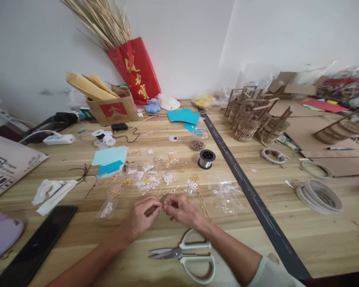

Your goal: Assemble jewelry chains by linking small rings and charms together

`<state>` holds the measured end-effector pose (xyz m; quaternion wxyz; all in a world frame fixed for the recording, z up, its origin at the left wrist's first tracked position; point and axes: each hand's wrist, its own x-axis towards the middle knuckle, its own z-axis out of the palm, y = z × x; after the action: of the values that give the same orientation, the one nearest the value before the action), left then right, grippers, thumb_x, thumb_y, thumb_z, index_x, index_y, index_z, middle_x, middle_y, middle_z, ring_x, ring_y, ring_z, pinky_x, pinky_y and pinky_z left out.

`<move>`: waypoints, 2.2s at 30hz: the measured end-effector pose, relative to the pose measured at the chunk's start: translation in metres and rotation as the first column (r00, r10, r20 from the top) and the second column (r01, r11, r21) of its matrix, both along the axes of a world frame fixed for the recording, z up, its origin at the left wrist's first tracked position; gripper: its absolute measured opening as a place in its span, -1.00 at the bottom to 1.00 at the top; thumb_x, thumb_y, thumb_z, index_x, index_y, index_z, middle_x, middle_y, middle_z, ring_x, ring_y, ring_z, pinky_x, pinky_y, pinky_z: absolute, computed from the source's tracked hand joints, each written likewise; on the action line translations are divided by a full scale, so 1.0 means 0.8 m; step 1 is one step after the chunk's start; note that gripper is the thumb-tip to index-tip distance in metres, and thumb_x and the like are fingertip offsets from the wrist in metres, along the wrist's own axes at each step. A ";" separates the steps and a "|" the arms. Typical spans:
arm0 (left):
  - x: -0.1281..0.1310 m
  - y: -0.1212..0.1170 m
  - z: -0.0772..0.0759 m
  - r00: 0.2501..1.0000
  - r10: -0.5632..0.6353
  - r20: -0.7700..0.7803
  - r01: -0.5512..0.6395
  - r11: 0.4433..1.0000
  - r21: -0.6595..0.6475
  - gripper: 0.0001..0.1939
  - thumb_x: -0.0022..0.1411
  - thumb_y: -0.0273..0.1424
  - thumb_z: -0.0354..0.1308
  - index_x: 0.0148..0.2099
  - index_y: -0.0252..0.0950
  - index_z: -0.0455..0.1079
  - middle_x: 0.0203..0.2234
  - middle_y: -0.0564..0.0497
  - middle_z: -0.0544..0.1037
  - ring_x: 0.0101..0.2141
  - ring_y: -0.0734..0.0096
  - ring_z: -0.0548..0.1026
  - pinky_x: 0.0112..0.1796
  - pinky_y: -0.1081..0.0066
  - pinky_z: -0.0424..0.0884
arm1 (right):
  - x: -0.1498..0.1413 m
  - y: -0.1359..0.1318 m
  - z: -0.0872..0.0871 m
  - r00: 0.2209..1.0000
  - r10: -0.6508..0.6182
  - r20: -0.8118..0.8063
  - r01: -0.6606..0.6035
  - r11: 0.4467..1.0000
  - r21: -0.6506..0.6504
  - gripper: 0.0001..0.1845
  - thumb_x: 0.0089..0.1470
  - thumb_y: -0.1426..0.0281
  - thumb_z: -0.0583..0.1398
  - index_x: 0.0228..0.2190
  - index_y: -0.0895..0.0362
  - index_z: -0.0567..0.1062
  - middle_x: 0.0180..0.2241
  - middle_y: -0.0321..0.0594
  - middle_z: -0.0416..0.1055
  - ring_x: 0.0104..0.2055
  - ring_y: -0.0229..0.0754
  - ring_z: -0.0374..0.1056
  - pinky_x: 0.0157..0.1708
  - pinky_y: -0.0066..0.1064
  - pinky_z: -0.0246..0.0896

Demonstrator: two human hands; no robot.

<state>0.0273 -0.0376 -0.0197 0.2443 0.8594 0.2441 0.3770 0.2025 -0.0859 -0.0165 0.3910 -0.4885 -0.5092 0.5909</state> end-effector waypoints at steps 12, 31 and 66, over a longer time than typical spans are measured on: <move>0.002 0.004 0.005 0.992 0.126 -0.020 -0.119 0.853 -0.507 -0.90 0.04 -0.54 0.14 -0.46 -0.35 0.46 -0.57 0.01 0.55 -0.53 0.44 0.48 -0.47 0.53 0.40 | -0.001 0.001 0.007 0.998 -0.059 -0.017 0.060 0.996 0.072 -0.73 0.04 0.22 0.23 -0.36 0.15 0.34 -0.53 -0.36 0.27 -0.56 -0.36 0.20 -0.58 -0.54 0.18; 0.002 0.006 0.010 0.991 0.134 -0.028 -0.125 0.809 -0.575 -0.90 0.02 -0.55 0.14 -0.47 -0.35 0.47 -0.59 0.03 0.54 -0.54 0.45 0.47 -0.48 0.53 0.38 | 0.002 -0.005 0.014 0.913 -0.094 0.397 -0.066 0.926 0.373 -0.97 0.07 0.45 0.19 -0.38 0.11 0.46 -0.40 -0.26 0.41 -0.40 -0.23 0.29 -0.42 -0.45 0.18; 0.004 0.009 0.015 0.993 0.113 0.032 -0.042 0.594 -0.803 -0.96 -0.02 -0.52 0.19 -0.49 -0.37 0.44 -0.60 0.04 0.50 -0.52 0.46 0.43 -0.43 0.50 0.33 | 0.001 -0.006 0.012 0.908 -0.096 0.408 -0.150 0.834 0.531 -0.89 0.17 0.52 0.13 -0.36 0.13 0.45 -0.37 -0.24 0.43 -0.35 -0.26 0.37 -0.34 -0.50 0.25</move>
<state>0.0303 -0.0305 -0.0077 0.5965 0.6314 0.4145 0.2714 0.2035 -0.0905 -0.0067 0.3880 -0.4624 -0.7362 0.3060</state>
